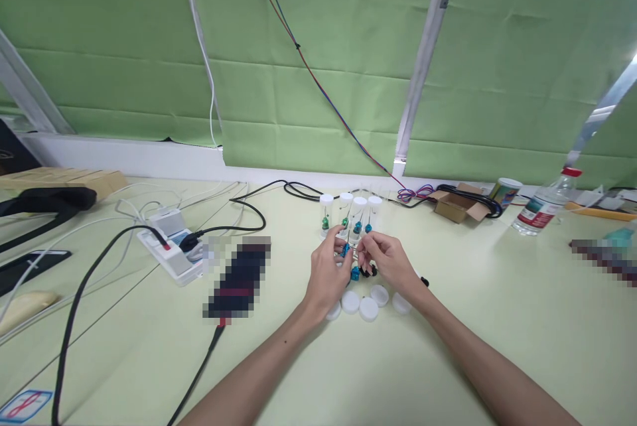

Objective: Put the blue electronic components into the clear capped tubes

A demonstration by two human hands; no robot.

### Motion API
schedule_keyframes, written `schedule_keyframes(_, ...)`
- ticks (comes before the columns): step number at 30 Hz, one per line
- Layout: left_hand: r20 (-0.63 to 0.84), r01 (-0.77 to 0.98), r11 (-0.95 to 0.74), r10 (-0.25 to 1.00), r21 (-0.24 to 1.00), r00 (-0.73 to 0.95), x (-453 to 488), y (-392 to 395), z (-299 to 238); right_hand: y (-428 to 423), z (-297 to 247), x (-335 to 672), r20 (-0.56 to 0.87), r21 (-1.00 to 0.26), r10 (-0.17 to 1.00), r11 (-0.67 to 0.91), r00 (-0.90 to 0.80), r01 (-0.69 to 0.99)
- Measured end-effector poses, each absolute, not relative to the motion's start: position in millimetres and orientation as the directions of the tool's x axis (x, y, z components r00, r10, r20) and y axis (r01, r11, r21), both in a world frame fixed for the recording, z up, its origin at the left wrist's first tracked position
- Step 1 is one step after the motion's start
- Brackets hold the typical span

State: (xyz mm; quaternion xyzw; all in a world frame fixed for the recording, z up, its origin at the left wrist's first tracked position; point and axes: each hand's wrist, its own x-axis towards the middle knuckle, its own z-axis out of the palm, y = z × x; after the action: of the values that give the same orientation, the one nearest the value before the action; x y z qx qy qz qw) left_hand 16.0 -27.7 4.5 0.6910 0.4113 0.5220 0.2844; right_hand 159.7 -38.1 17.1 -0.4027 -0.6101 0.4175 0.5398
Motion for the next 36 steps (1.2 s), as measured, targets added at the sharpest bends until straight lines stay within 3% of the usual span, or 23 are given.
schedule_keyframes(36, 0.47, 0.236, -0.482, 0.876, 0.844, 0.109, 15.9, -26.5, 6.4, -41.6, 21.3, 159.8, 0.322, -0.945, 0.928, 0.304, -0.188, -0.117)
